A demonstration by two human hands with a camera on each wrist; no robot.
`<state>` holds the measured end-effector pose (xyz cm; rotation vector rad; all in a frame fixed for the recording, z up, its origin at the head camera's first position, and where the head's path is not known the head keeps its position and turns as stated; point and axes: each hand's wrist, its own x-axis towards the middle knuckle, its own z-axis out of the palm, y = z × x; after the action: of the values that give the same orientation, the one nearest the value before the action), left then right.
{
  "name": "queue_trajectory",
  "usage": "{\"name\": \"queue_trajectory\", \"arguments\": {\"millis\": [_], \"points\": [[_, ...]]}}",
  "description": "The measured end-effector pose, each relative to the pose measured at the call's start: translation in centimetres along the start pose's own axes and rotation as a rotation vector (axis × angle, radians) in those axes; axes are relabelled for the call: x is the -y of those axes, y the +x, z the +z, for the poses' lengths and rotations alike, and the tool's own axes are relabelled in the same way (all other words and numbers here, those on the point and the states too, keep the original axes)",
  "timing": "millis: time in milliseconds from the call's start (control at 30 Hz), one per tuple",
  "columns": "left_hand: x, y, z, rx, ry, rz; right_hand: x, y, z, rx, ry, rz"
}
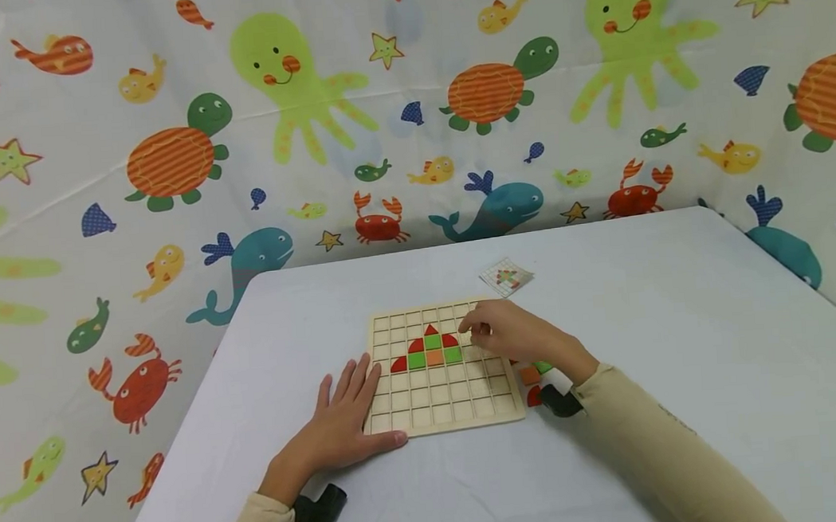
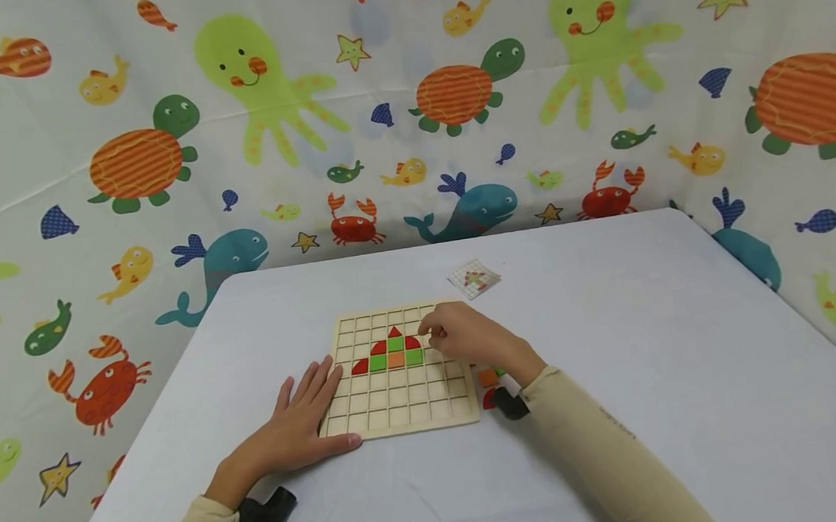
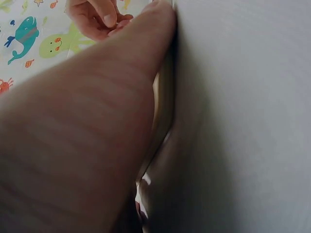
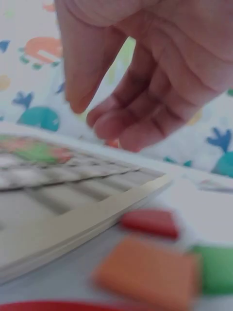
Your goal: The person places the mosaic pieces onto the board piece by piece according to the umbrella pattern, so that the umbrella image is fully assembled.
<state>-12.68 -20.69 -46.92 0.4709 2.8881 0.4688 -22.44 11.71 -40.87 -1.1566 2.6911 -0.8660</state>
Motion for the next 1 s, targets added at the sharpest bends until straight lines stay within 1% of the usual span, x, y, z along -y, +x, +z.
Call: {"name": "queue_trajectory", "arguments": {"millis": [100,167,233,333,433,533,800,1000], "points": [[-0.1,-0.1,-0.1,-0.003,-0.008,-0.001,-0.4,-0.8,-1.6,0.052,0.009,0.057],[-0.1,-0.1,-0.1,-0.006,-0.016,0.001,-1.0,-1.3,-2.3,0.092,0.010,0.110],[-0.2,-0.2,-0.1,-0.008,-0.023,0.002,-1.6,-1.7,-2.8,0.127,0.013,0.169],[-0.3,-0.2,-0.1,-0.011,-0.021,0.004,-2.5,-2.1,-3.1,0.171,0.026,0.227],[-0.3,-0.1,-0.1,-0.012,-0.009,0.003,-3.4,-2.4,-3.0,0.214,0.050,0.243],[-0.3,0.0,0.0,-0.009,-0.001,0.004,-3.9,-2.3,-2.7,0.240,0.066,0.242],[-0.4,-0.1,0.0,-0.008,-0.011,0.004,-4.2,-2.3,-2.2,0.255,0.045,0.237],[-0.3,0.0,0.1,-0.007,-0.002,0.004,-4.2,-2.2,-2.2,0.233,0.025,0.280]]}}
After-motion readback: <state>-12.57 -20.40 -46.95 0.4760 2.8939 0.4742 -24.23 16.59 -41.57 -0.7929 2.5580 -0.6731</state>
